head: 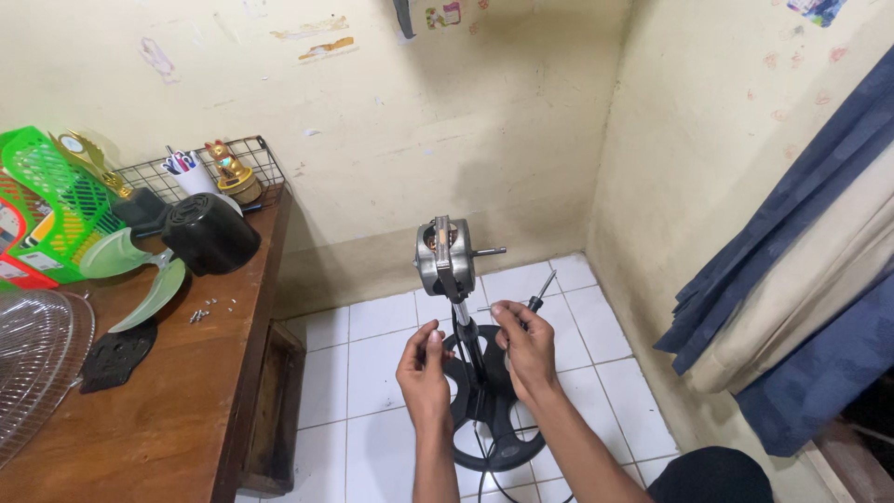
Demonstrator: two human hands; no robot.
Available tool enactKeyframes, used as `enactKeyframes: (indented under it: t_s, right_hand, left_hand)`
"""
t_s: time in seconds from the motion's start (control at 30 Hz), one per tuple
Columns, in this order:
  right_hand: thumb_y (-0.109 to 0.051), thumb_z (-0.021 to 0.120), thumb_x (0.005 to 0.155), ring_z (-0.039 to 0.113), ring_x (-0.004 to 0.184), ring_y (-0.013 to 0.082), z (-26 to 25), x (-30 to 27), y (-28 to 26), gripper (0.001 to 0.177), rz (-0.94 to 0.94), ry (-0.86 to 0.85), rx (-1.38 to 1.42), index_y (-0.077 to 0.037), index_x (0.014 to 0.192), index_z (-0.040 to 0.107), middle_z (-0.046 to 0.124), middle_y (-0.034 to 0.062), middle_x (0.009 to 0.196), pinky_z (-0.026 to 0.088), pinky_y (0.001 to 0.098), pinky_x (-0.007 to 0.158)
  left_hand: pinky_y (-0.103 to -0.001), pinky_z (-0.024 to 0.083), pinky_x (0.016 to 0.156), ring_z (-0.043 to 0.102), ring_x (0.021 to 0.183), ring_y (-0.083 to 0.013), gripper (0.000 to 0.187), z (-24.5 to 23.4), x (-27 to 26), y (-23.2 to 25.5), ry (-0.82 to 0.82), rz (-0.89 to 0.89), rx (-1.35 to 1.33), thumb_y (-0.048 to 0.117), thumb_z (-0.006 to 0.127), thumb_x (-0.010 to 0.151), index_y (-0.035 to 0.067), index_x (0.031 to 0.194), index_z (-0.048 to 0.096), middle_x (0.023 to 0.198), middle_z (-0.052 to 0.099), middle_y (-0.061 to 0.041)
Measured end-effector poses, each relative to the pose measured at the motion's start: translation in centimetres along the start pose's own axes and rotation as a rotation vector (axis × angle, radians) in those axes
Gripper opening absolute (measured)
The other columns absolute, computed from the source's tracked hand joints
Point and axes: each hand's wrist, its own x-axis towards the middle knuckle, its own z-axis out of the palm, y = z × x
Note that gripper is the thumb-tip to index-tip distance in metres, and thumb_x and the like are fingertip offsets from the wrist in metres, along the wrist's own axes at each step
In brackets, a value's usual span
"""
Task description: The person uses a screwdriver to tighten screws on the motor housing of a standing electric fan. They repeatedly insert and turn the screwdriver on different screws, occasionally pausing to adjust their grip or reposition the motor.
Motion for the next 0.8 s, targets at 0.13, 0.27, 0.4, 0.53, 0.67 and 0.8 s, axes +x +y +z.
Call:
enactKeyframes:
  t_s: [0.13, 0.27, 0.4, 0.53, 0.67, 0.8]
  right_hand:
    - [-0.005, 0.071, 0.093, 0.046, 0.062, 0.0069, -0.1, -4.1, -1.9, 0.014, -0.026, -0.113, 0.019, 0.006, 0.101, 0.072, 0.057, 0.0013, 0.076, 0.035, 0.0224, 0.054]
    - [-0.002, 0.07, 0.091, 0.049, 0.067, 0.0072, -0.7, -8.0, -2.7, 0.011, -0.057, -0.144, 0.067, 0.007, 0.098, 0.069, 0.061, 0.0033, 0.087, 0.039, 0.0232, 0.056]
    - [0.0, 0.071, 0.089, 0.049, 0.07, 0.0066, -1.7, -11.2, -1.9, 0.011, -0.049, -0.105, 0.109, 0.006, 0.098, 0.07, 0.059, 0.0026, 0.087, 0.039, 0.024, 0.057]
    - [-0.001, 0.071, 0.09, 0.047, 0.067, 0.0074, -2.8, -13.5, -0.7, 0.011, -0.029, -0.153, 0.062, 0.007, 0.097, 0.071, 0.057, 0.0021, 0.083, 0.038, 0.0228, 0.058]
    - [-0.002, 0.072, 0.09, 0.047, 0.068, 0.0073, -3.6, -14.5, 0.1, 0.011, -0.015, -0.155, 0.016, 0.007, 0.097, 0.073, 0.056, 0.0014, 0.08, 0.038, 0.0228, 0.058]
    - [-0.002, 0.073, 0.09, 0.045, 0.073, 0.0052, -4.3, -15.5, 0.1, 0.011, -0.061, -0.147, -0.101, 0.007, 0.097, 0.073, 0.058, 0.0008, 0.083, 0.037, 0.0208, 0.06]
  left_hand:
    - [-0.026, 0.052, 0.075, 0.061, 0.077, -0.0105, 0.033, -0.2, -2.4, 0.5, -0.02, -0.057, -0.084, 0.02, 0.067, 0.095, 0.001, 0.122, 0.072, 0.096, 0.074, -0.007]
    - [-0.028, 0.055, 0.077, 0.065, 0.08, -0.0127, 0.035, -1.3, -5.5, 0.0, -0.065, -0.087, -0.167, 0.018, 0.067, 0.095, -0.003, 0.122, 0.071, 0.098, 0.076, -0.011]
    - [-0.031, 0.056, 0.078, 0.068, 0.081, -0.0167, 0.034, -2.8, -8.3, -0.9, -0.145, -0.086, -0.225, 0.015, 0.068, 0.094, -0.007, 0.12, 0.07, 0.098, 0.077, -0.014]
    - [-0.032, 0.057, 0.082, 0.069, 0.086, -0.0176, 0.031, -3.9, -10.3, -1.6, -0.248, -0.051, -0.199, 0.014, 0.069, 0.093, -0.006, 0.118, 0.07, 0.099, 0.076, -0.015]
    - [-0.032, 0.058, 0.083, 0.071, 0.089, -0.0189, 0.026, -4.6, -11.0, -2.1, -0.253, -0.04, -0.155, 0.013, 0.07, 0.092, -0.005, 0.111, 0.071, 0.099, 0.077, -0.015]
    - [-0.032, 0.059, 0.084, 0.072, 0.091, -0.0188, 0.023, -5.5, -11.5, -2.6, -0.265, -0.014, -0.122, 0.012, 0.071, 0.092, -0.005, 0.107, 0.072, 0.098, 0.078, -0.014]
